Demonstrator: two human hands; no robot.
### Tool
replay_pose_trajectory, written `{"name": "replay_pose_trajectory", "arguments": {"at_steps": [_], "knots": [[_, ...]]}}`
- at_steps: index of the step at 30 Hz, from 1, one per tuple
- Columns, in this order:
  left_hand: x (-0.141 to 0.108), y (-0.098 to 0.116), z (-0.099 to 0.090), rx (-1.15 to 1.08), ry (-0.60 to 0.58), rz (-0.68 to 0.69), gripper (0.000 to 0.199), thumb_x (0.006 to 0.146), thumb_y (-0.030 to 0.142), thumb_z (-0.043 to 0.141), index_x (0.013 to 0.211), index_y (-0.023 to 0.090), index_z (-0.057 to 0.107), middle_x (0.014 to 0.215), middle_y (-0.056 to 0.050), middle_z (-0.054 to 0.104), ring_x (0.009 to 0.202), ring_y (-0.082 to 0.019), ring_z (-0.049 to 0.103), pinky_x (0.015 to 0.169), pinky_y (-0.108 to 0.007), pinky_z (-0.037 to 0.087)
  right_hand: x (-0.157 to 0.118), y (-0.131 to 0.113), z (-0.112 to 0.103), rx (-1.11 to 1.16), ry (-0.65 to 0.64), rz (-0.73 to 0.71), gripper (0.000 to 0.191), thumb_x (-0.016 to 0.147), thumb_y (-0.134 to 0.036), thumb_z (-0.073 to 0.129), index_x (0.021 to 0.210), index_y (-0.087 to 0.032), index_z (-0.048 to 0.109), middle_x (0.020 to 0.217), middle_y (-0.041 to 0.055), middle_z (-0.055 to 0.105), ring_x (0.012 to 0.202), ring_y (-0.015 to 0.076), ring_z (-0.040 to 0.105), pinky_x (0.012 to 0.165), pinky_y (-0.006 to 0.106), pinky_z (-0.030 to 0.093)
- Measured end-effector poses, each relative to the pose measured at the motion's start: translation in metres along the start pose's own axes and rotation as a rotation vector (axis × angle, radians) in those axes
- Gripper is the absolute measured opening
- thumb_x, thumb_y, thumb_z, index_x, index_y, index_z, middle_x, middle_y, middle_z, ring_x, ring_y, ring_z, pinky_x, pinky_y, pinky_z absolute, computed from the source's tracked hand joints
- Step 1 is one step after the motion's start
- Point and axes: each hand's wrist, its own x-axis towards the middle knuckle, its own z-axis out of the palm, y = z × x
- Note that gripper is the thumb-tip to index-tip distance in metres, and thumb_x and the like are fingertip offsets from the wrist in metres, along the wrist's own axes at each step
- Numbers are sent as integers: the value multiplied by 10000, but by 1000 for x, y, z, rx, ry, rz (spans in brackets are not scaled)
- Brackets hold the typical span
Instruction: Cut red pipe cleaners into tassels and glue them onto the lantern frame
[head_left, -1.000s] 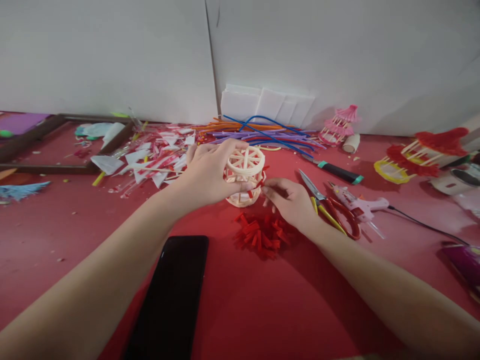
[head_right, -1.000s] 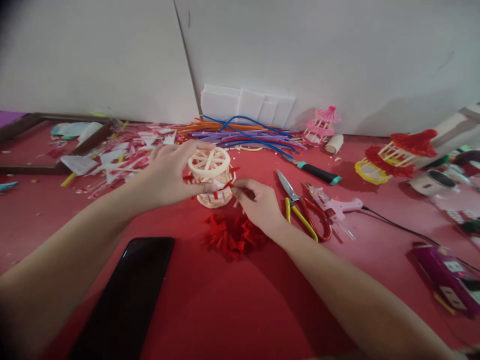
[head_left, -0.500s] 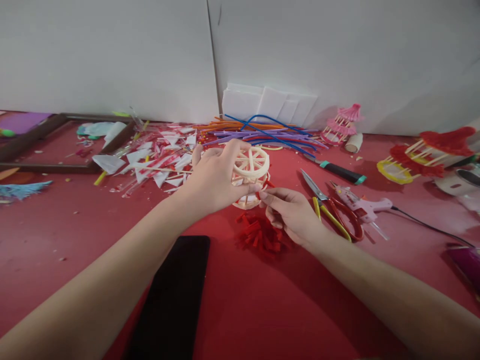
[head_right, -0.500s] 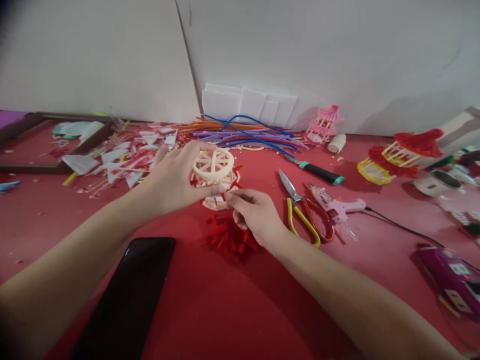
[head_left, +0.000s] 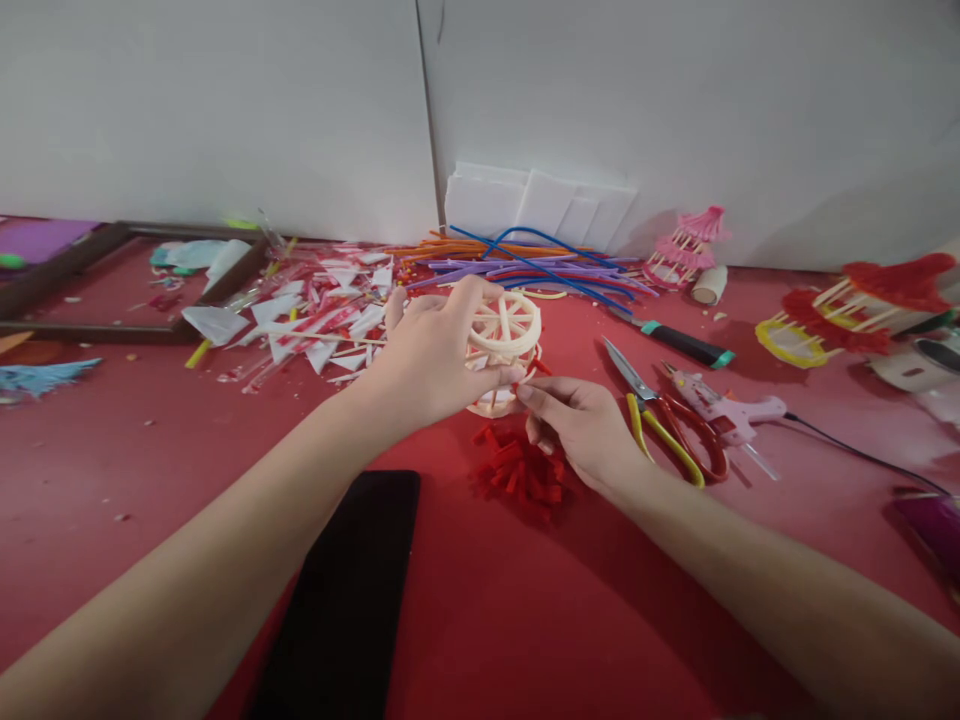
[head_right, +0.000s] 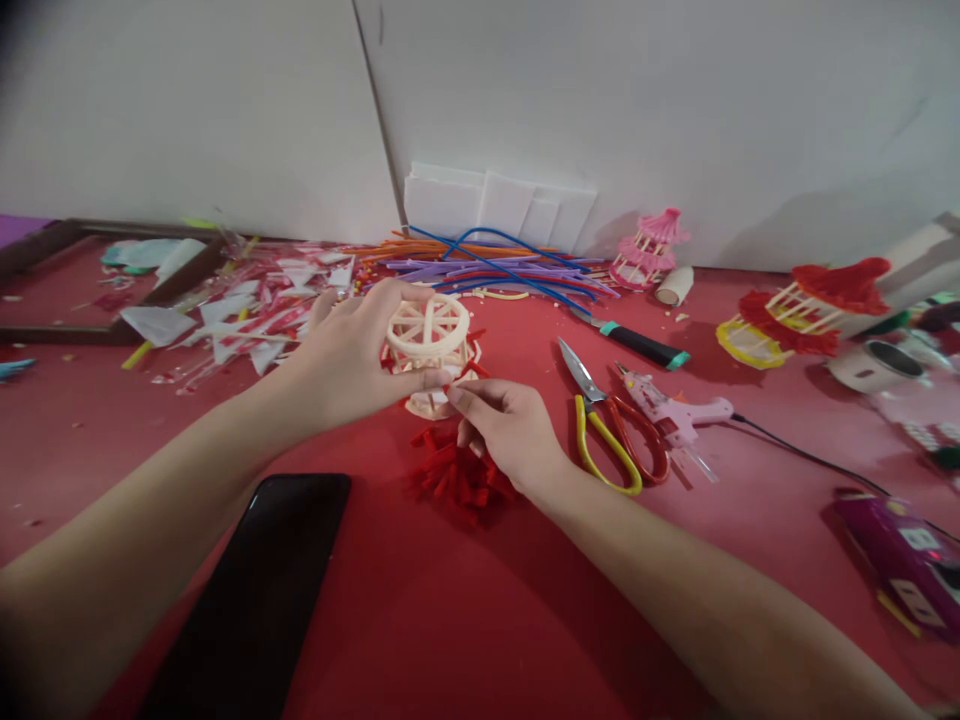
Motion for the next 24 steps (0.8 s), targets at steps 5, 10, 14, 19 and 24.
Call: {"name": "replay_pose_trajectory", "arguments": {"at_steps": [5,10,14,19,24], "knots": [[1,-1,1,8,-5,-2,608,752,500,697,1249,251,451,1136,-78,685,1137,-379,596,1069,-566,267,2,6,-1,-74,24,-21,273,743,-457,753,785,-190,719,490,-15,620,377,85,455,393,234,339],[1,-2,1,15,1,19,589,766,510,689,1239,255,450,1151,-77,677,1127,-382,596,1060,-564,270,2,7,-3,-236,62,-52,303,800,-492,706,731,-200,664,519,-16,613,373,78,437,390,235,324],[0,-3,2,21,2,12,608,761,523,693,1244,246,449,1159,-82,666,1120,-379,598,1054,-555,278,0,7,-3,-372,99,-98,300,845,-510,659,813,-212,644,530,-25,602,382,86,450,403,236,344],[1,-3,1,-2,-8,19,580,766,518,684,1226,256,446,1160,-78,661,1134,-366,594,1028,-522,316,1,6,-3,-434,80,-107,316,873,-519,621,811,-209,636,532,-20,598,388,91,471,412,239,360],[1,-2,0,-14,-13,11,575,766,497,682,1227,244,449,1192,-86,651,1126,-362,592,1036,-531,315,3,6,-3,-428,71,-78,321,862,-512,635,768,-205,627,494,-28,585,369,85,460,398,229,339]]}}
